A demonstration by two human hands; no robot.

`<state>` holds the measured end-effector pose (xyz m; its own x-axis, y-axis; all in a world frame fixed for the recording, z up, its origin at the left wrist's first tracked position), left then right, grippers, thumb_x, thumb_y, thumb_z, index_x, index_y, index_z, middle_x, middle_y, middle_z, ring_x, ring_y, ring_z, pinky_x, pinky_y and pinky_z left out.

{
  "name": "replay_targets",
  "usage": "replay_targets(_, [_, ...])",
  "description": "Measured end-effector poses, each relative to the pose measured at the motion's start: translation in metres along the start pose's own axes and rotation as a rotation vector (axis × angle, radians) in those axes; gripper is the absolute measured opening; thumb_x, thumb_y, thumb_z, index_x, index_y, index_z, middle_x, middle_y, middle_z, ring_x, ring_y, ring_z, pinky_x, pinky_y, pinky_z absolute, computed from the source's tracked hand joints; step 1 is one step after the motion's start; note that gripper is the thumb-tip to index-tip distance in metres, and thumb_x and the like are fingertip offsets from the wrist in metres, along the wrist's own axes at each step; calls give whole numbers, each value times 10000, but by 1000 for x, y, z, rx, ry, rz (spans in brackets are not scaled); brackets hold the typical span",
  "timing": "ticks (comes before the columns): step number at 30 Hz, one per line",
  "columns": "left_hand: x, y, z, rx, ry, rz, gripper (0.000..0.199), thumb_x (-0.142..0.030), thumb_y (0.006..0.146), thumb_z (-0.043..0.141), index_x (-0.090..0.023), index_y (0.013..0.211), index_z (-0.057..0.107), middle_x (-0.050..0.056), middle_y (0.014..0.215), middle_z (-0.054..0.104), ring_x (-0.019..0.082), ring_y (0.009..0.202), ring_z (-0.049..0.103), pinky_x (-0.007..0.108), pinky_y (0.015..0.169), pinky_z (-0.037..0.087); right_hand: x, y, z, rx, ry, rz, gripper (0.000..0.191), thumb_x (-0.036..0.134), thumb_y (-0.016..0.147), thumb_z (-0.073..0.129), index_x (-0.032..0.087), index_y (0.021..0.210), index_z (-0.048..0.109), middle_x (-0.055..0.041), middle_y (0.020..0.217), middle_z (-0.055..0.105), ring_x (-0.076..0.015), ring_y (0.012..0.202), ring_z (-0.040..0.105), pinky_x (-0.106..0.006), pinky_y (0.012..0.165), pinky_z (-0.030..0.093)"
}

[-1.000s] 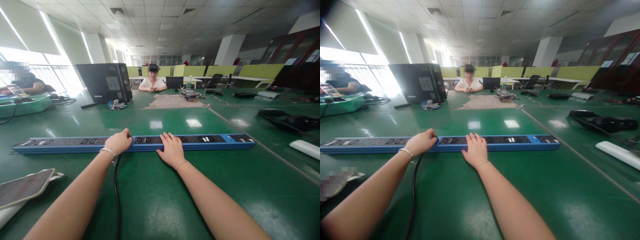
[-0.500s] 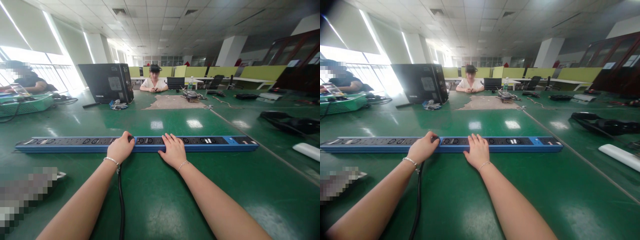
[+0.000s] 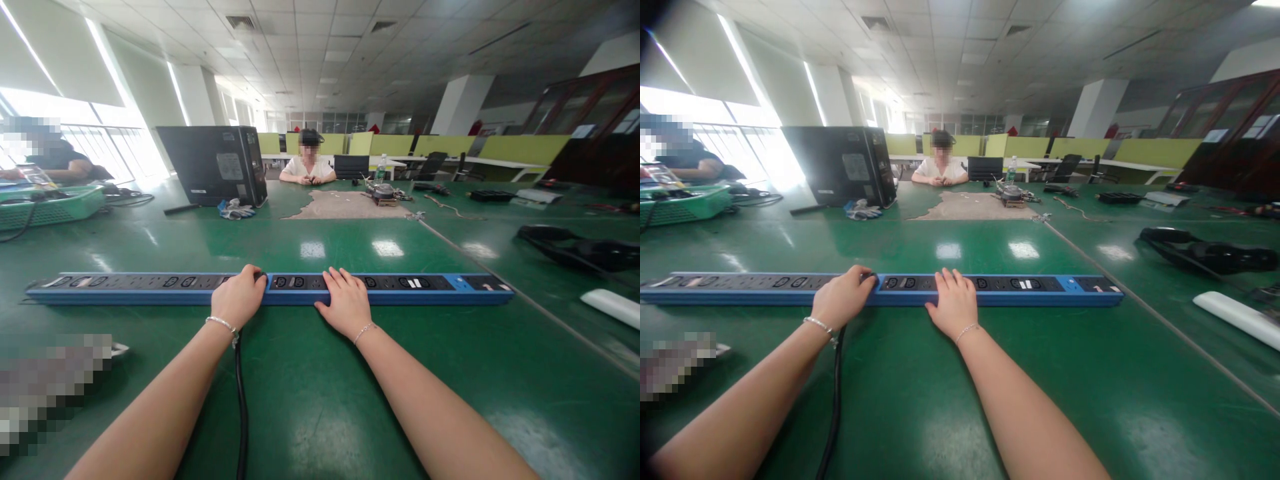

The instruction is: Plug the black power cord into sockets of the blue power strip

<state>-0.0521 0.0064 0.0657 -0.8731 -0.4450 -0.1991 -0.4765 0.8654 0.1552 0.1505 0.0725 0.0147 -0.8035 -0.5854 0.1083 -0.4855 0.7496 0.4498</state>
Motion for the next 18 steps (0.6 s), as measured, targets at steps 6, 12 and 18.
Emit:
replay_targets(6, [-1, -4, -30, -203, -145, -115, 399, -459, 819, 326, -235, 1060, 553, 83, 812, 675, 256, 767, 627, 358, 664, 447, -1, 0, 0, -12, 1, -8, 623, 447, 734, 577, 170, 1279, 453, -78, 1357, 447, -257, 1242, 337, -396, 989, 243])
replay_targets(12, [-7, -17, -72, -322, -502, 11, 396, -470, 788, 388, -216, 1037, 562, -36, 531, 551, 137, 481, 516, 257, 511, 394, -1, 1, 0, 3, 5, -2, 625, 447, 734, 574, 174, 1283, 451, -76, 1362, 442, -260, 1248, 331, -401, 994, 237])
replay_targets(18, [-33, -18, -40, 55, -544, 72, 306, -374, 743, 445, -210, 957, 589, -54, 461, 534, 127, 447, 502, 239, 472, 359, 0, 1, 1, -14, 8, 3, 625, 441, 729, 581, 171, 1278, 454, -81, 1355, 449, -262, 1241, 337, -401, 990, 238])
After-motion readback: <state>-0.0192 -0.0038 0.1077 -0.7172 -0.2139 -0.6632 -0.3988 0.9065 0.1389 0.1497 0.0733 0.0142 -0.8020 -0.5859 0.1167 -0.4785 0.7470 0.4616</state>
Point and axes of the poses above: each hand's wrist, its own y-axis towards the middle knuckle, its own z-axis out of the palm, x = y × z, the point moved 1 cm from there along y, towards the middle knuckle
